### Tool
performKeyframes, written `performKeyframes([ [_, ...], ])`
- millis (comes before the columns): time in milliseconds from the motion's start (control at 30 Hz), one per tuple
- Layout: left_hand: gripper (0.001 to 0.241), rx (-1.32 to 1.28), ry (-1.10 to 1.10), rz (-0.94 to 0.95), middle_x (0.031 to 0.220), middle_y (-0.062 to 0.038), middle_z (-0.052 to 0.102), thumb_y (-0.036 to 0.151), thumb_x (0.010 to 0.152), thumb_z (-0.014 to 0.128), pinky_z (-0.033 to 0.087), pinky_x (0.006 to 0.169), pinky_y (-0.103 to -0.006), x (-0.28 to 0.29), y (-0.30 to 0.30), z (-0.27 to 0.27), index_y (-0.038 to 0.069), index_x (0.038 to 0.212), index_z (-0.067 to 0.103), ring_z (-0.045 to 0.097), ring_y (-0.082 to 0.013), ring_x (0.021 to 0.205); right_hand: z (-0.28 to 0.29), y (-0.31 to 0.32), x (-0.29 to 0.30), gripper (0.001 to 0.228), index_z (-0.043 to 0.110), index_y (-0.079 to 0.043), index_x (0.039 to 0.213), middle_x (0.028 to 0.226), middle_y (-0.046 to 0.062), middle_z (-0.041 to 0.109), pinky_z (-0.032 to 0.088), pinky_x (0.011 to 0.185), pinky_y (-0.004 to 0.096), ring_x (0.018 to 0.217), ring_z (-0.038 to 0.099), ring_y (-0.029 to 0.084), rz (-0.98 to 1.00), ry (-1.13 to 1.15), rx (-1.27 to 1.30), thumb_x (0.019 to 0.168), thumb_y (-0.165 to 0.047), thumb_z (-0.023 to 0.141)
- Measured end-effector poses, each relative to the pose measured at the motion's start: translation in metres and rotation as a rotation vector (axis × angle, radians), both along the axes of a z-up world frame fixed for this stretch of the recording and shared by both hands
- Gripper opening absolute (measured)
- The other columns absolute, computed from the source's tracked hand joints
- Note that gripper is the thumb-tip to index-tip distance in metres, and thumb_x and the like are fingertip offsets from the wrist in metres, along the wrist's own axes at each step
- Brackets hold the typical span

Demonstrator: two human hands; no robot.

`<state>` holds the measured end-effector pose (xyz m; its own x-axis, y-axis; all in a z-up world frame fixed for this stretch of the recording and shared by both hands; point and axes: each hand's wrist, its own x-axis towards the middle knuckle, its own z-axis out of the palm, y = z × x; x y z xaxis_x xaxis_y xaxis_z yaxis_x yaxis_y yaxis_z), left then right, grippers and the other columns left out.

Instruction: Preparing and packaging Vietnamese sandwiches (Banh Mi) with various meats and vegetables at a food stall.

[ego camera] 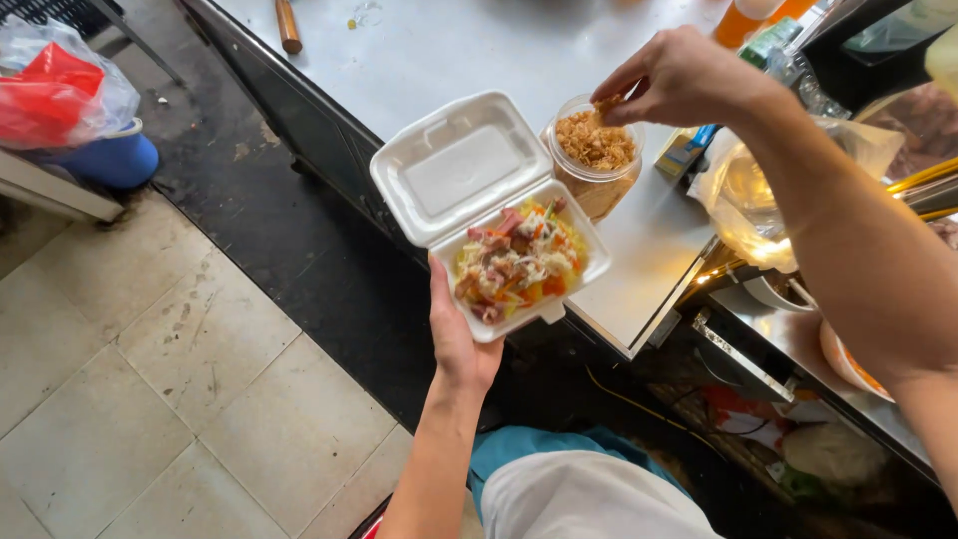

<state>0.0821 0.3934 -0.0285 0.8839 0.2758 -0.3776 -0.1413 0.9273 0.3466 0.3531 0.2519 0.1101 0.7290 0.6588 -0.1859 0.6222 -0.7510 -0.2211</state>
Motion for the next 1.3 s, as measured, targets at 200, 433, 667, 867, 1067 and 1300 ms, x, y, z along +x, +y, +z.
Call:
performKeyframes([
  [200,0.068,-0.038,0.028,-0.005,0.134,-0.009,0.064,0.056,0.100,0.044,0.055,0.091,-0.0338,0.026,0.005,0.010,0.007,0.146,0.052,0.065,-0.0202,0.112,0.049,0.021,-0.080,0.030,0.082,-0.011,0.108,0.086,0.008,0.080,0.058,0.050,0.022,0.050,0.067,0.013,0.292,0.077,0.282,0.079,-0.011,0.087],
  [433,0.070,-0.024,-0.005,-0.034,0.134,-0.011,0.063,0.058,0.100,0.041,0.056,0.091,-0.0352,0.023,0.007,0.019,0.008,0.148,0.049,0.064,-0.0217,0.113,0.036,0.040,-0.120,0.028,0.083,-0.013,0.105,0.094,0.005,0.081,0.061,0.059,0.035,0.062,0.073,0.021,0.539,0.004,0.207,0.076,-0.013,0.084],
  [667,0.068,-0.020,-0.070,-0.045,0.134,-0.010,0.064,0.056,0.101,0.045,0.058,0.089,-0.0352,0.013,0.012,0.020,0.008,0.149,0.050,0.066,-0.0215,0.113,0.036,0.018,-0.110,0.020,0.082,-0.004,0.105,0.085,0.009,0.079,0.053,0.049,0.032,0.051,0.062,0.017,0.387,-0.054,0.382,0.085,-0.001,0.083],
  [867,0.065,-0.052,-0.069,-0.051,0.136,-0.008,0.064,0.054,0.101,0.046,0.056,0.090,-0.0343,0.004,0.012,0.023,0.010,0.148,0.052,0.065,-0.0205,0.114,-0.011,0.006,-0.051,0.021,0.079,-0.008,0.118,0.097,0.010,0.077,0.056,0.056,0.029,0.060,0.066,0.016,0.039,-0.142,0.326,0.097,-0.008,0.077],
  [1067,0.061,0.069,-0.153,-0.062,0.145,-0.010,0.057,0.046,0.104,0.042,0.053,0.102,-0.0413,-0.020,0.010,0.033,0.012,0.155,0.042,0.059,-0.0252,0.126,-0.028,-0.016,-0.059,0.013,0.081,-0.002,0.108,0.095,0.016,0.079,0.062,0.059,0.028,0.071,0.075,0.020,-0.016,-0.338,0.578,0.097,-0.008,0.080],
  [1300,0.058,0.157,-0.176,-0.076,0.151,-0.012,0.053,0.043,0.109,0.038,0.060,0.098,-0.0490,-0.058,-0.031,0.022,0.019,0.161,0.032,0.059,-0.0315,0.131,0.032,-0.122,-0.190,0.023,0.071,0.005,0.121,0.113,0.015,0.075,0.056,0.073,0.027,0.079,0.066,0.017,-0.185,-0.563,0.929,0.100,0.014,0.071],
])
